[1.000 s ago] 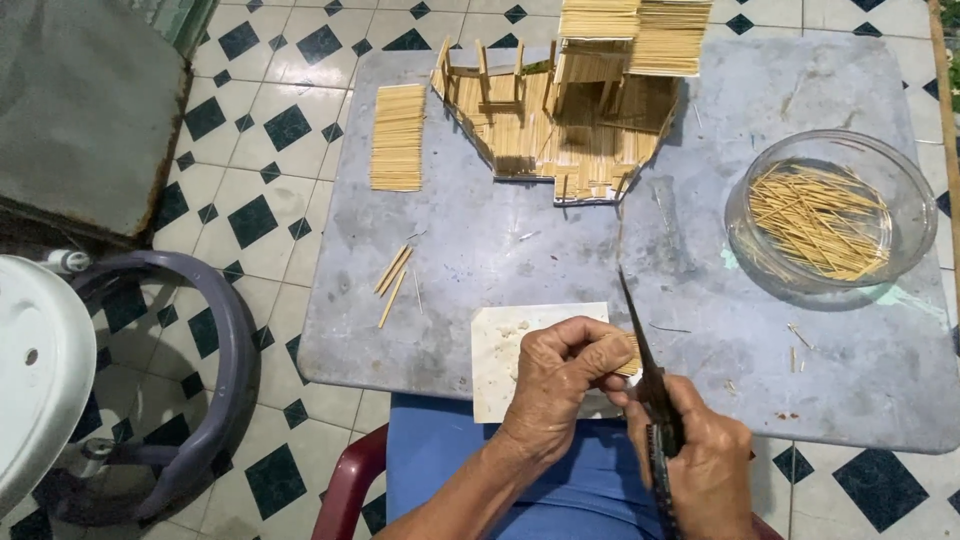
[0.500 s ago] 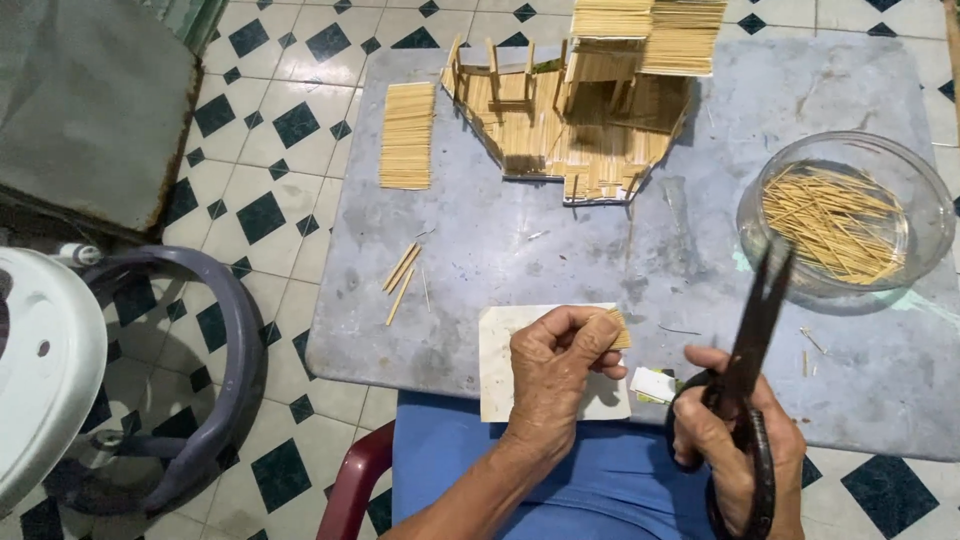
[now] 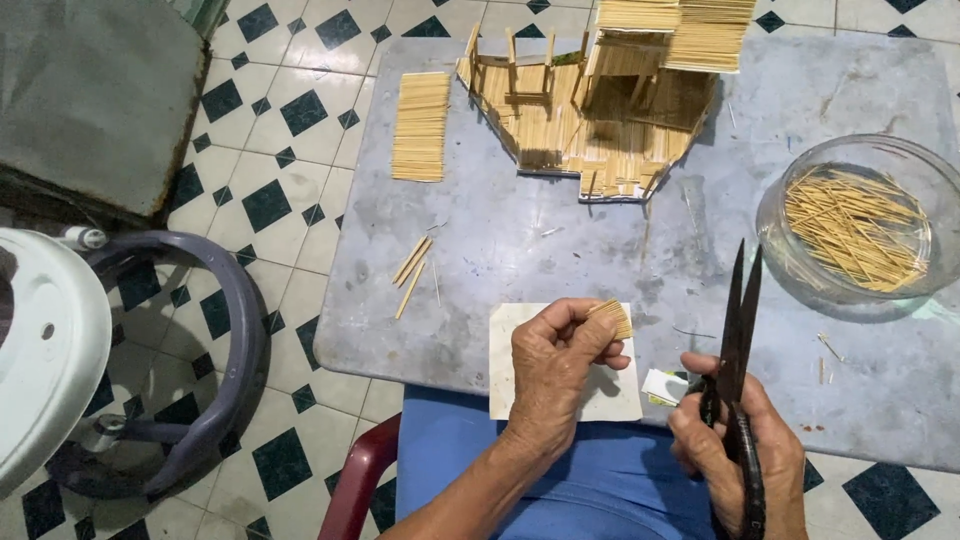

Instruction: A person is cutting wooden sticks to size using scissors as part of building a model house.

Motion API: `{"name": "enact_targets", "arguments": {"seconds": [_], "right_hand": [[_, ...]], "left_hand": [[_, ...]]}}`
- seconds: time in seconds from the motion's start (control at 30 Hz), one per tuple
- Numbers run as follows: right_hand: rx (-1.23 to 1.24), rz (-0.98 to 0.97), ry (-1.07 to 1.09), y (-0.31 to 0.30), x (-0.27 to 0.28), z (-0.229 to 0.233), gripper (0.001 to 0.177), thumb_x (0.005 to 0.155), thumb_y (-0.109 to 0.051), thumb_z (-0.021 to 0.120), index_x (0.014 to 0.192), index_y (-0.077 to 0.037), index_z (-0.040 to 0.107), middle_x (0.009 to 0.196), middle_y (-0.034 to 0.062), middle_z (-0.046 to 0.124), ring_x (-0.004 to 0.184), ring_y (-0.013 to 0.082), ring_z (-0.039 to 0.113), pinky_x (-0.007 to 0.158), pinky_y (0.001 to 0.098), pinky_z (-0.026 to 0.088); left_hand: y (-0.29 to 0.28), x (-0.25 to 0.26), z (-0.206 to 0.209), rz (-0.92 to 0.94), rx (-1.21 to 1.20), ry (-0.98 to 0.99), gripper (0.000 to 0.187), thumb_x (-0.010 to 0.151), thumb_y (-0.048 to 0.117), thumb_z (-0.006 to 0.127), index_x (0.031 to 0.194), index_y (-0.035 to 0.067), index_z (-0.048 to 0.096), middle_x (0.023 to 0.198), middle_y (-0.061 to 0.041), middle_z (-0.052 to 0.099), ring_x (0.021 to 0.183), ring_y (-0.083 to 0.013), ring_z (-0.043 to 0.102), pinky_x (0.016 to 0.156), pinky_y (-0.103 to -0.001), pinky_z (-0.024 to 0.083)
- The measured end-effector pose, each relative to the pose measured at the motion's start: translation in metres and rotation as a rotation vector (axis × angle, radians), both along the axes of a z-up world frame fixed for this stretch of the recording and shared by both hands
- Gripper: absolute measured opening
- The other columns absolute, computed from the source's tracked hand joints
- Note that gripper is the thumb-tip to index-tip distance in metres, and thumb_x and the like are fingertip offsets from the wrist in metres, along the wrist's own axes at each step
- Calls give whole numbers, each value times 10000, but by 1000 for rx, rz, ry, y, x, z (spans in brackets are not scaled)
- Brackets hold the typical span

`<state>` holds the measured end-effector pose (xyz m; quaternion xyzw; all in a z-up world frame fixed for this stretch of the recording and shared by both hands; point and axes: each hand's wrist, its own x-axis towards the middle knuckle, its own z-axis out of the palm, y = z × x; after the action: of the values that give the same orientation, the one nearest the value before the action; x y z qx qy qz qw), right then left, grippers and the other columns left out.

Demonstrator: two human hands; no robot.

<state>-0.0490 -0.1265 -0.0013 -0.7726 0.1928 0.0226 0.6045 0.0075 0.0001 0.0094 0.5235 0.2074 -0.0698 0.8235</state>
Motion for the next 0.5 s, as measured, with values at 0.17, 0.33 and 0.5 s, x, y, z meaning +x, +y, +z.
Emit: {"name": "enact_targets", "arguments": {"seconds": [0.17,0.33,0.5], "right_hand": [[-251,52,87,-12,1,0,456,647,-109,647,1095,-153,569,573,27,528,481,123,455,543,220,392],[-497,6,106,-24,5,1,531,573,-172,711,1082,-194,560,577,18,533,487,100,467,595,199,419],[-970,84,180,-44,13,-9,648,554,-254,658,1180,-206,498,713,10,589,751,182,563,796,329,420]], "left_hand": [[5,1,-2,-18,4,-14,180,666,71,601,818,-24,612,616,-72,570,494,-131,550,523,-218,497],[9,2,-5,-19,-57,33,214,686,18,523,871,-51,605,690,-118,583,537,-179,589,523,-216,484],[14,5,-3,-11,-74,42,237,666,-25,511,881,-62,605,750,-113,579,587,-162,568,573,-233,526]]}}
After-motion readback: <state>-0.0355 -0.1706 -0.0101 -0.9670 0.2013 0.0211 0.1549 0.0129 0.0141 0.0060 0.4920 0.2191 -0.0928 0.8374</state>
